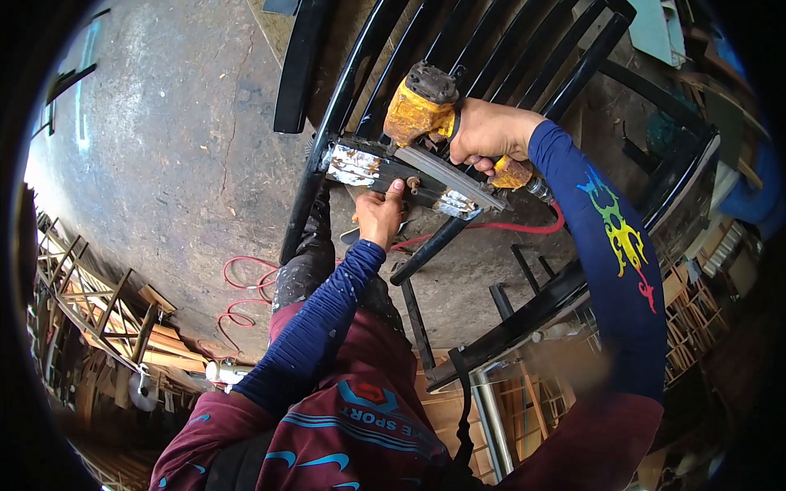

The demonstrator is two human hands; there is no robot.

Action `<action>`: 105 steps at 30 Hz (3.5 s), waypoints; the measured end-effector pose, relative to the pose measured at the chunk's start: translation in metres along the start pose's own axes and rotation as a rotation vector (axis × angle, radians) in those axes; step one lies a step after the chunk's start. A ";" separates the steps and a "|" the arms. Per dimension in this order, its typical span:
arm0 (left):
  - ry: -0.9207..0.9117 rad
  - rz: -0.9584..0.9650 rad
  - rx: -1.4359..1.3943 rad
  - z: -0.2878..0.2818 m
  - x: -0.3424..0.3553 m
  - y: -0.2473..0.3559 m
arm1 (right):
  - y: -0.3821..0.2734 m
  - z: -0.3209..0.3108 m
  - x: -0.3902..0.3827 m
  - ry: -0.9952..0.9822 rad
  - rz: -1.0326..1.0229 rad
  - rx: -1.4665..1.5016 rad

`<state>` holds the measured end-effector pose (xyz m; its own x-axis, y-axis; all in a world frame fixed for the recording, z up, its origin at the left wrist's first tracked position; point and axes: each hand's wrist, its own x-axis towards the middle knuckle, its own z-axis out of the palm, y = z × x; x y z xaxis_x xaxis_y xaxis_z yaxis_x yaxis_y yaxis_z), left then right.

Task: Repairing a metal and wood chair using pliers and a pneumatic nail gun to secure components.

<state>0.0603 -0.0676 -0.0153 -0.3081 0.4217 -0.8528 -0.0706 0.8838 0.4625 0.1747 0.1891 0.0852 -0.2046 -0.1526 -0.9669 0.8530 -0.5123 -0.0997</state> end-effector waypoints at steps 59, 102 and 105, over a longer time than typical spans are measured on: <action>0.035 -0.054 -0.077 0.006 0.012 -0.015 | 0.057 0.002 -0.034 0.066 0.074 0.100; -0.129 0.437 1.767 0.032 0.032 0.117 | 0.430 0.621 0.211 1.265 -0.160 0.784; -0.032 0.733 2.093 0.031 0.029 0.115 | 0.424 0.623 0.234 1.251 -0.167 0.830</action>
<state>0.0727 0.0526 0.0059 0.2142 0.6655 -0.7150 0.8377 -0.5017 -0.2159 0.1889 -0.5902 -0.0373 0.6247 0.5319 -0.5717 0.2688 -0.8339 -0.4821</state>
